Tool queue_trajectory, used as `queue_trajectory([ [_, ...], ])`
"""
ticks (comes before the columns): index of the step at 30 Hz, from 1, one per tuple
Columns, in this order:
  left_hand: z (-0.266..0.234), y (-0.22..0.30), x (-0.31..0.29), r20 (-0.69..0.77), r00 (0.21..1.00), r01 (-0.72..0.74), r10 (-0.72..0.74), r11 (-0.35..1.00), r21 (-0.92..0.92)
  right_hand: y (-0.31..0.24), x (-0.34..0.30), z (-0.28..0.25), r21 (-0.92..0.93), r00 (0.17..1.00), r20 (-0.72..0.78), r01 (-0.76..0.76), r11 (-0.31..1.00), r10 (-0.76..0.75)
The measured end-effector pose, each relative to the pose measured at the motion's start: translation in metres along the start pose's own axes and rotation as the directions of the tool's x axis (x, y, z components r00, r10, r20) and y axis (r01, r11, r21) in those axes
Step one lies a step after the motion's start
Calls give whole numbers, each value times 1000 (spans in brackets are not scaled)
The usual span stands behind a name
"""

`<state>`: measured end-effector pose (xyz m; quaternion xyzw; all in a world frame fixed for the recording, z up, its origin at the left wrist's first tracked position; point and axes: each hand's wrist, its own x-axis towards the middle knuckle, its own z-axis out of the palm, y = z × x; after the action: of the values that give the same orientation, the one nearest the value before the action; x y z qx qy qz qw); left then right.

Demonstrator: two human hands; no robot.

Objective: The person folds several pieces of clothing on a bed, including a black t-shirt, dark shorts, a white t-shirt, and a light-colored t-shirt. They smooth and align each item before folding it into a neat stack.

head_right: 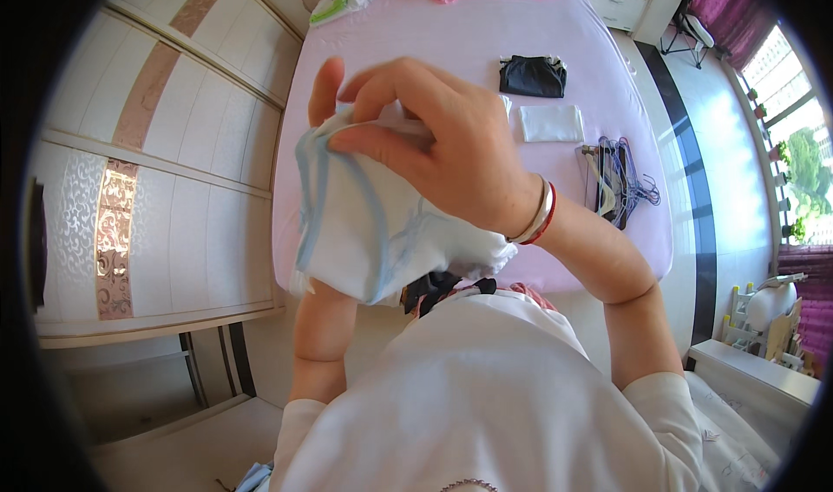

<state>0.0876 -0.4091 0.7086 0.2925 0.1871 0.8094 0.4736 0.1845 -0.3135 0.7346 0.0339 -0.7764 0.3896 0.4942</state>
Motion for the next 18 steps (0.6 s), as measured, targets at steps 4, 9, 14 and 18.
queue_trajectory([
  [4,14,13,1,-145,989,74,-22,930,360,5,-6,-4,-47,995,13,-100,994,101],
  [9,-8,39,4,-138,960,266,-244,633,727,23,-13,-11,-103,984,11,-175,979,177],
  [14,-12,9,3,-201,960,263,-194,383,886,37,-20,-7,56,915,40,-404,913,402],
  [18,-24,5,13,-273,915,398,-299,546,738,51,-27,-10,182,878,26,-474,862,477],
])
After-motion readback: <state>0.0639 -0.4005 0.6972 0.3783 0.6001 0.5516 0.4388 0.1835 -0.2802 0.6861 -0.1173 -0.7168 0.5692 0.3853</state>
